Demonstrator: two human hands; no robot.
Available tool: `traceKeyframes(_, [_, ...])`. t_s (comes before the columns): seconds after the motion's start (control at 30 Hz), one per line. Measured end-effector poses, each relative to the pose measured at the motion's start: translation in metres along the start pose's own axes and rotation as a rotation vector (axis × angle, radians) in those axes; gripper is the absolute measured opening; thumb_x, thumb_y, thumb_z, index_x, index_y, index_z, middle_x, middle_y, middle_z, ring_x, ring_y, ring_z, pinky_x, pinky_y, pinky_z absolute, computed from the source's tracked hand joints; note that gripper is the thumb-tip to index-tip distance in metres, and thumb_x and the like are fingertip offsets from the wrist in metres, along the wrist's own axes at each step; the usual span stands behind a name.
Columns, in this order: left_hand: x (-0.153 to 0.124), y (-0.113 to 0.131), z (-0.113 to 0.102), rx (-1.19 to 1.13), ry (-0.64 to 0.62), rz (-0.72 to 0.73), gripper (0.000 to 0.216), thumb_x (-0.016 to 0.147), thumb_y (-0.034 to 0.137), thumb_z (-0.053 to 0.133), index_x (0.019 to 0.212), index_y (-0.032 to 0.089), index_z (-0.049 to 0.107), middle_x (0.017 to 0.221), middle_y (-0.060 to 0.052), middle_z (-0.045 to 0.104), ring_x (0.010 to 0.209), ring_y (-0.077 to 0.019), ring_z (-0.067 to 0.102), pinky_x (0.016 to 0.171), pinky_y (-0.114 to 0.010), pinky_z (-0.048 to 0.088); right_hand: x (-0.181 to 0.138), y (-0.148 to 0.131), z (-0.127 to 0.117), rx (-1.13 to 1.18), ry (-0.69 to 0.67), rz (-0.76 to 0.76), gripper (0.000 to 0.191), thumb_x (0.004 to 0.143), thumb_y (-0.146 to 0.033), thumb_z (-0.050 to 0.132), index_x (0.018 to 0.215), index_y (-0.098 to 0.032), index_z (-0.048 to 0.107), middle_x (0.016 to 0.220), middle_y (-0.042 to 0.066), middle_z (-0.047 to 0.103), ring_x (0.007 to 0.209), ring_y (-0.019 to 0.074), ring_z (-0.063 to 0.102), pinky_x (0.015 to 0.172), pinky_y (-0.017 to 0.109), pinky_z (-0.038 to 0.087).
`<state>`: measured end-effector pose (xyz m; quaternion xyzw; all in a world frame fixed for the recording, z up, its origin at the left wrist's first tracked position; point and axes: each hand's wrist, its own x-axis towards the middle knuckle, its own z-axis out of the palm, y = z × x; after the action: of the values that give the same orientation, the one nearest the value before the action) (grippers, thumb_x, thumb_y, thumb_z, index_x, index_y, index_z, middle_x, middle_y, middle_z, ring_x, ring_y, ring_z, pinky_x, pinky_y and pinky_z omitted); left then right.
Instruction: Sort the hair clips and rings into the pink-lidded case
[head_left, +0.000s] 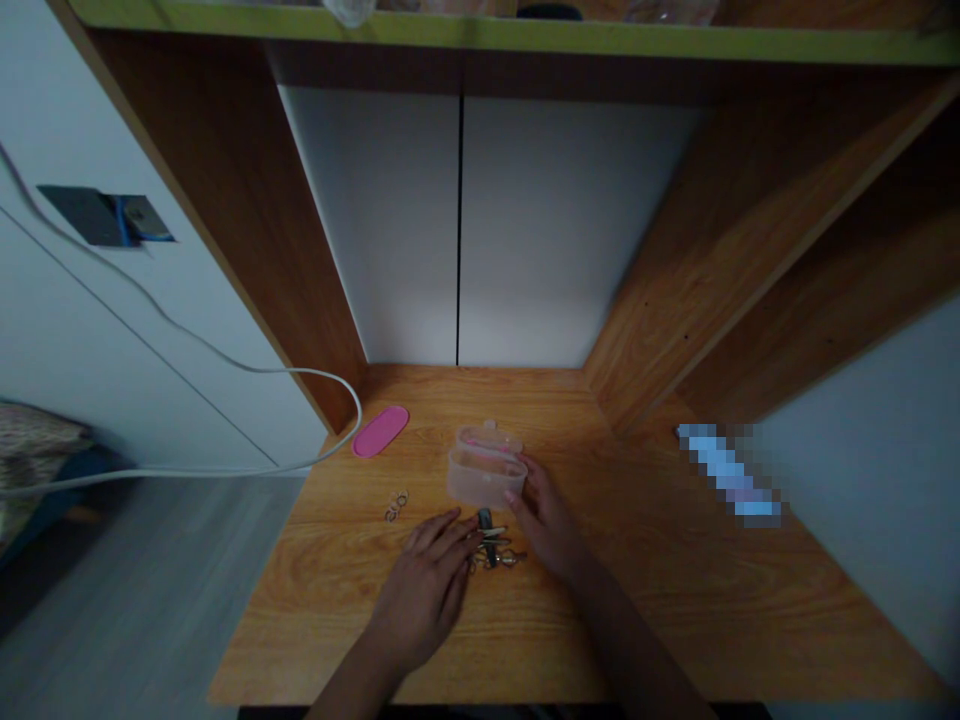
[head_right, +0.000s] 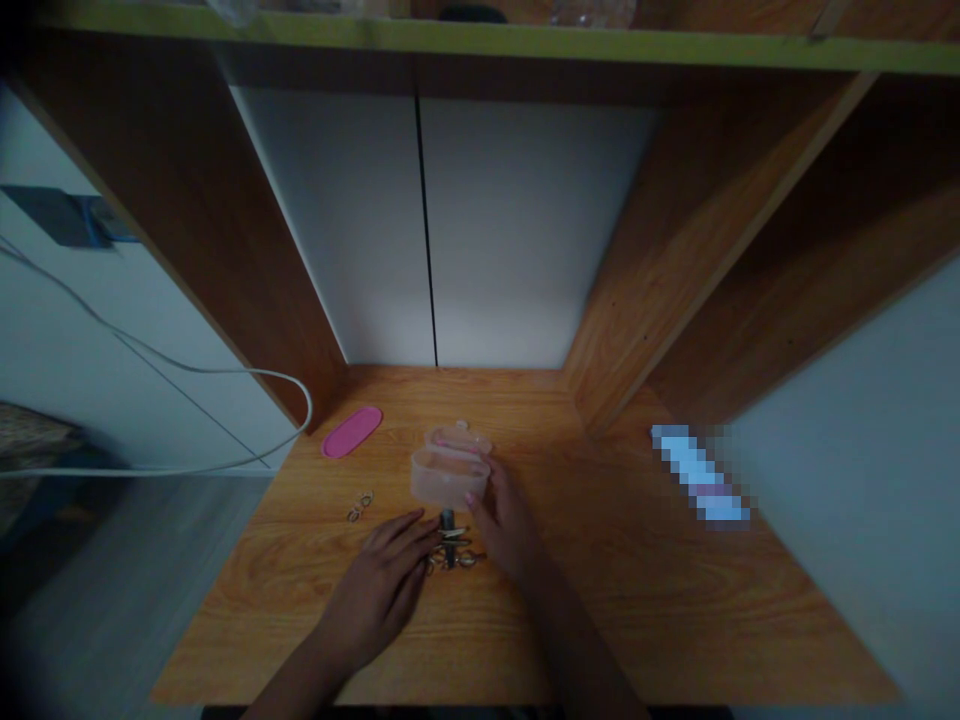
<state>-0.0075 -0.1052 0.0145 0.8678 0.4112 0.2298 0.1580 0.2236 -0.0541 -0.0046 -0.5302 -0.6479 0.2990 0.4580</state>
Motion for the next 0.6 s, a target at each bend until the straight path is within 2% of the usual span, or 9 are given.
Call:
traceKeyframes(0.1, [-0.001,-0.002,0.002,0.004,0.009,-0.002,0.05,0.095,0.012,0.048,0.142,0.03,0.051,0.145,-0.001,0.056,0.137,-0.026,0.047,0.112,-0.053,0.044,0.002,0.0,-0.003,0.013,-0.002,0.015,0.056,0.093,-0.032,0.056,0.147,-0.026,0.041,0.15,0.009,0.048,0.139,0.0246,0.045,0.116,0.048,0.036])
traceKeyframes(0.2, [-0.002,-0.004,0.005,-0.003,0.027,0.001,0.046,0.097,0.014,0.049,0.14,0.029,0.052,0.144,-0.002,0.058,0.136,-0.0252,0.048,0.111,-0.052,0.045,0.001,0.004,-0.002,0.023,0.038,0.048,0.064,0.092,-0.036,0.057,0.151,-0.025,0.033,0.146,0.01,0.052,0.133,0.025,0.051,0.11,0.047,0.044])
traceKeyframes(0.3, [-0.004,-0.006,0.007,-0.001,0.052,-0.011,0.041,0.097,0.017,0.05,0.137,0.026,0.055,0.141,-0.004,0.06,0.134,-0.0252,0.05,0.111,-0.051,0.045,-0.008,0.008,0.001,0.006,0.137,0.098,0.065,0.092,-0.038,0.056,0.15,-0.022,0.03,0.137,0.013,0.056,0.124,0.0252,0.057,0.105,0.047,0.048])
traceKeyframes(0.4, [-0.004,-0.007,0.009,0.003,0.082,-0.044,0.039,0.097,0.02,0.052,0.135,0.025,0.056,0.14,-0.006,0.06,0.132,-0.0262,0.052,0.111,-0.052,0.046,-0.026,0.004,0.005,-0.04,0.222,0.157,0.046,0.094,-0.036,0.052,0.137,-0.02,0.042,0.122,0.013,0.061,0.109,0.0248,0.063,0.098,0.048,0.052])
traceKeyframes(0.47, [-0.004,-0.007,0.01,0.004,0.093,-0.063,0.04,0.096,0.022,0.055,0.136,0.024,0.055,0.14,-0.008,0.06,0.131,-0.0269,0.053,0.11,-0.052,0.047,-0.04,-0.005,0.006,-0.075,0.218,0.167,0.031,0.093,-0.033,0.055,0.122,-0.021,0.053,0.11,0.011,0.064,0.1,0.0248,0.065,0.093,0.046,0.054])
traceKeyframes(0.53, [-0.004,-0.007,0.01,0.007,0.095,-0.069,0.041,0.095,0.022,0.056,0.136,0.024,0.055,0.139,-0.008,0.061,0.13,-0.0272,0.054,0.11,-0.053,0.047,-0.052,-0.017,0.006,-0.126,0.15,0.115,0.021,0.088,-0.028,0.061,0.109,-0.023,0.062,0.112,0.009,0.063,0.107,0.0259,0.061,0.1,0.046,0.049])
traceKeyframes(0.6, [-0.004,-0.007,0.011,0.007,0.09,-0.067,0.041,0.095,0.022,0.057,0.136,0.024,0.055,0.137,-0.008,0.062,0.13,-0.0274,0.054,0.109,-0.053,0.047,-0.06,-0.027,0.005,-0.264,0.032,0.012,0.02,0.087,-0.024,0.062,0.106,-0.025,0.066,0.117,0.009,0.06,0.113,0.0269,0.058,0.102,0.045,0.047])
